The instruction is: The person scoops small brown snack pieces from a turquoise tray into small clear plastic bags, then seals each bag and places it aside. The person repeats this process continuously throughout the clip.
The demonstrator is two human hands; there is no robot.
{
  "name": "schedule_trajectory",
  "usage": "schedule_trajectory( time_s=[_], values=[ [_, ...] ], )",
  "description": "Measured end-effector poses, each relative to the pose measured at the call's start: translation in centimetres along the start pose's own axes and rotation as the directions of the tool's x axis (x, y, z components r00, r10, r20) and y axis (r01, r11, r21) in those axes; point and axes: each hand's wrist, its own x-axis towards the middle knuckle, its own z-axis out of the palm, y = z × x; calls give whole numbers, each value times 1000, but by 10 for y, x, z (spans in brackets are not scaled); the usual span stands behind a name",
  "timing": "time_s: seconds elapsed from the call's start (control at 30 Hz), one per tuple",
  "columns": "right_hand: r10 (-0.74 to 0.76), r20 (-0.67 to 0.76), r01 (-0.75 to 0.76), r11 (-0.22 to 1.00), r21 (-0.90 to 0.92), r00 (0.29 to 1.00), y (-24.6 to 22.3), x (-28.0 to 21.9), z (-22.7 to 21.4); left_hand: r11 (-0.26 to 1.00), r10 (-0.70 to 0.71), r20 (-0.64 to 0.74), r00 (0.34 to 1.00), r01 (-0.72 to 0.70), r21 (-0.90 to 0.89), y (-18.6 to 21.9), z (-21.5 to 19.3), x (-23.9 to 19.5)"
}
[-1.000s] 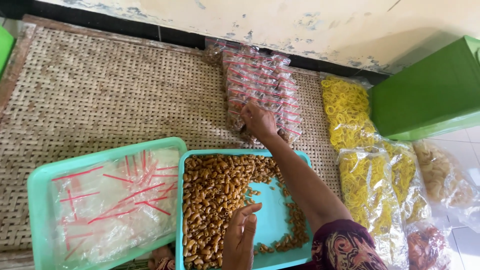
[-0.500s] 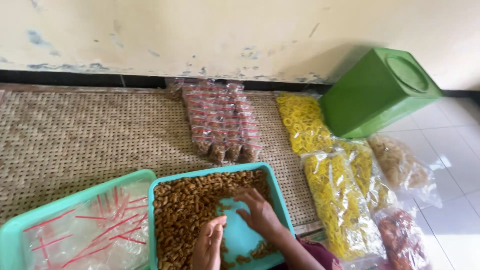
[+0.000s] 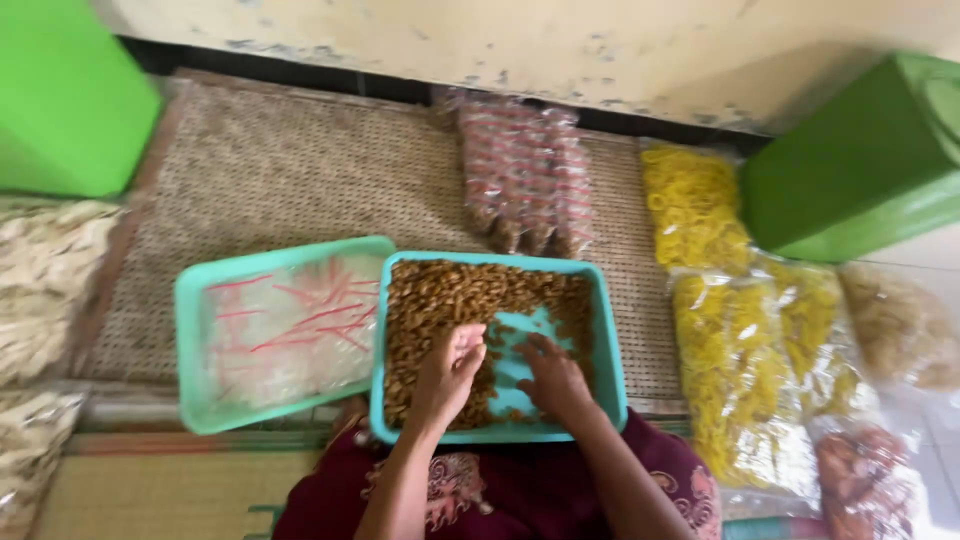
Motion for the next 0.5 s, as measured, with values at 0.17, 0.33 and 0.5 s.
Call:
schedule_trajectory(
  time_s=[0.17,0.33,0.5],
  values=[
    [-13,-1,13,1000,-5,1000,0,-2,2,971,44,-160,986,-5,240,-19,-84,33],
    [9,16,-9,1000,28,1000,-9,-5,-13,679,75,-263,962,144,720,-110,-148,79],
    [43,63,-44,999,19,997,-16,-7,-20,404,64,-278,958,230,886,-141,-138,103]
  ],
)
